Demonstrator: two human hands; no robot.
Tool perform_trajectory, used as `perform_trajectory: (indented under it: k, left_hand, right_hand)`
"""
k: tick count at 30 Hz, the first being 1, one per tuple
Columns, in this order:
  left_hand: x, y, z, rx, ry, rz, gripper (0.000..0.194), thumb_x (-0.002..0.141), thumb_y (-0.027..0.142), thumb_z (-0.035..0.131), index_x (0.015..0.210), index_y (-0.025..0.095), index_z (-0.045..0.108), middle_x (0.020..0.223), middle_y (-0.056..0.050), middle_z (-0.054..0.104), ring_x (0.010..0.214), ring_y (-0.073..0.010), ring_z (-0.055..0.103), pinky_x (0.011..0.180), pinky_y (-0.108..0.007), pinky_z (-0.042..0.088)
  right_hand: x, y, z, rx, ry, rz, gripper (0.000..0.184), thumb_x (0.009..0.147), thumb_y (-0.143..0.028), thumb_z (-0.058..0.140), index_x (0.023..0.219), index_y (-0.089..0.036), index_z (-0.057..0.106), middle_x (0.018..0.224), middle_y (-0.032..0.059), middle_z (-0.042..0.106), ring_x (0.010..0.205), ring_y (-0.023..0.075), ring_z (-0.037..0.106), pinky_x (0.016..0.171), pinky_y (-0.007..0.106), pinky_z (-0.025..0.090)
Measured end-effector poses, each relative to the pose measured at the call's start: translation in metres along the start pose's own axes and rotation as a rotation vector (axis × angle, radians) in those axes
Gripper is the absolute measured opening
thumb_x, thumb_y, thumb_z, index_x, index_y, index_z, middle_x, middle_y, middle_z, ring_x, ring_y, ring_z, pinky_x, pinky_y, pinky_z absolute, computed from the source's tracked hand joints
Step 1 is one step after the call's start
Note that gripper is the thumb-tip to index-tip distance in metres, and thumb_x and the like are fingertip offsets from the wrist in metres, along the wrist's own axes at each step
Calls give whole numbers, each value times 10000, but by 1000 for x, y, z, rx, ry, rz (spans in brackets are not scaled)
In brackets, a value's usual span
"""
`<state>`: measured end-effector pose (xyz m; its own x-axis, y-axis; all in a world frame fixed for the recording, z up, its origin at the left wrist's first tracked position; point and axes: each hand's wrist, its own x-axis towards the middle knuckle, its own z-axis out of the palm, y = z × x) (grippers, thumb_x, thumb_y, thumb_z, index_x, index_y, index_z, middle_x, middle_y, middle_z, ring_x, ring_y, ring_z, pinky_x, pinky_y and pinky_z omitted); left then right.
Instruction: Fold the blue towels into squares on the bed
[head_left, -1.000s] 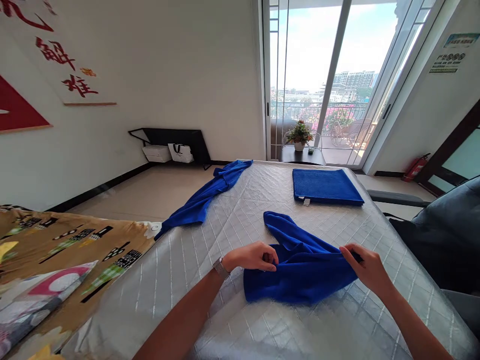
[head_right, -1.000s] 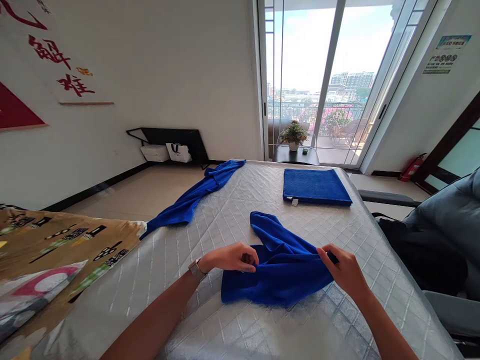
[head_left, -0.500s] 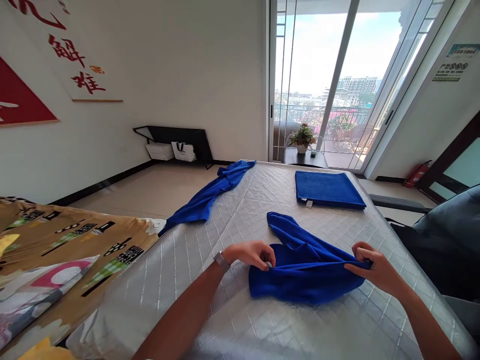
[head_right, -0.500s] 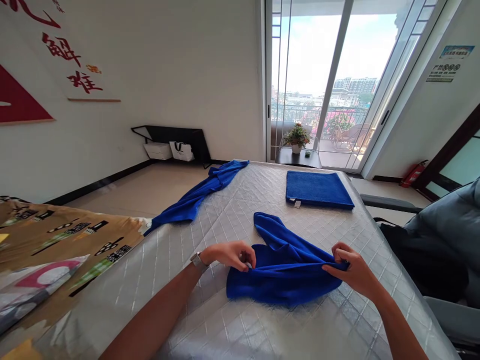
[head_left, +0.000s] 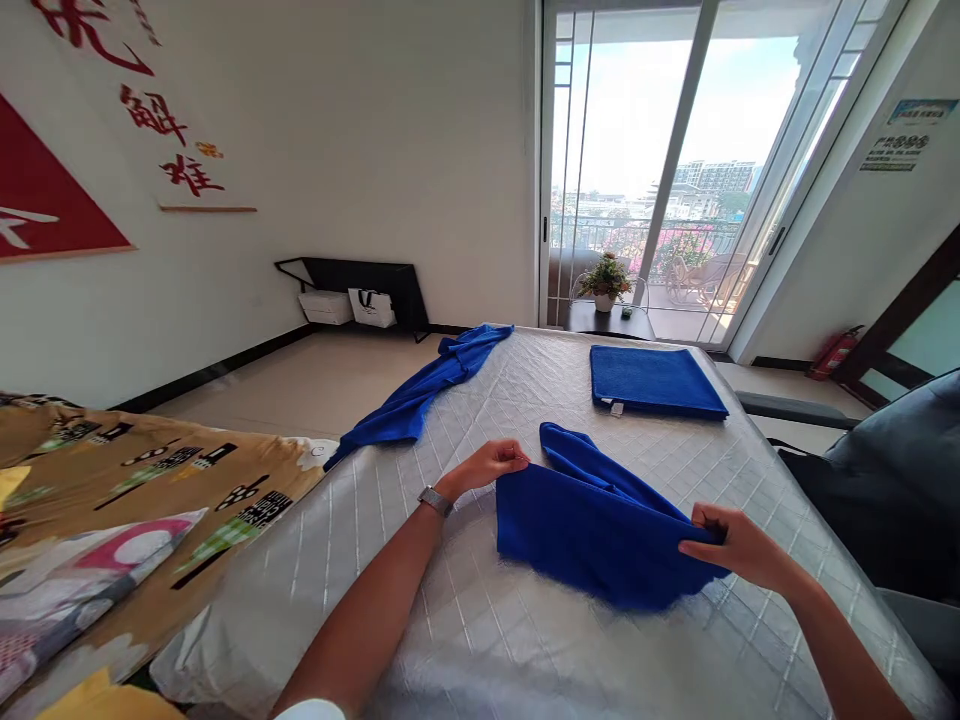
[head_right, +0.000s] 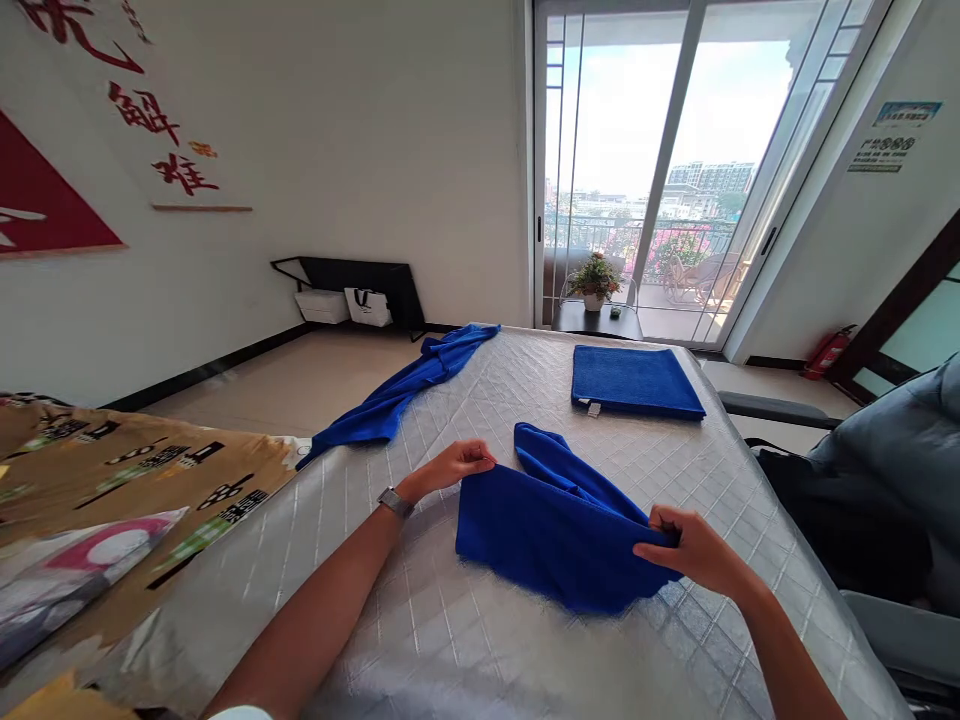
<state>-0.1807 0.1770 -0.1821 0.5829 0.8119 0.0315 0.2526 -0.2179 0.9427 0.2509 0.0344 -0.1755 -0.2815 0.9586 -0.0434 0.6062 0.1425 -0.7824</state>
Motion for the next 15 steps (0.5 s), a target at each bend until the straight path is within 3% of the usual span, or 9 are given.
perform_trajectory:
  k: [4, 8, 10, 12, 15]
  left_hand:
    - [-3, 15, -15, 223, 262, 28, 450, 859, 614, 656, 895, 166, 681, 955, -61, 737, 894, -205, 649, 850, -335, 506]
    - [-25, 61, -22, 470, 497, 172, 353, 969, 503, 542, 1009, 188, 696, 1028, -58, 757, 947, -215, 688, 863, -331, 533]
    - [-48, 91, -22, 641, 466, 299, 290, 1005, 424, 509, 1030, 207, 700, 1037, -45, 760, 973, -207, 700, 881, -331, 543]
    - [-78, 121, -21, 824, 360, 421, 245, 1024, 336, 485, 1065, 232, 703, 1044, -30, 763, 997, -194, 709, 909, -332, 549]
    - [-123, 160, -19, 1048, 289, 545, 300, 1026, 209, 447, 1202, 286, 677, 1093, -15, 764, 1020, -187, 720, 912, -333, 565]
  right_hand:
    - [-1, -18, 4, -58, -31, -87, 336, 863, -525, 658, 760, -229, 535, 708, -46, 523, 663, 121, 460, 612, 254, 442]
    - [-14, -35, -1, -113, 89, -141, 157, 885, -382, 587, 829, -235, 583, 789, -14, 624, 727, 146, 557, 639, 270, 494]
    - [-35, -43, -7, -141, 153, -143, 80, 876, -319, 567, 855, -250, 601, 818, 1, 656, 737, 159, 593, 574, 257, 496]
    - [-65, -49, -14, -173, 233, -151, 64, 864, -313, 581, 892, -273, 623, 869, 20, 686, 754, 181, 630, 480, 245, 484]
    - [-108, -54, -27, -258, 449, -206, 174, 835, -446, 660, 956, -323, 678, 995, 47, 730, 824, 230, 695, 449, 274, 525]
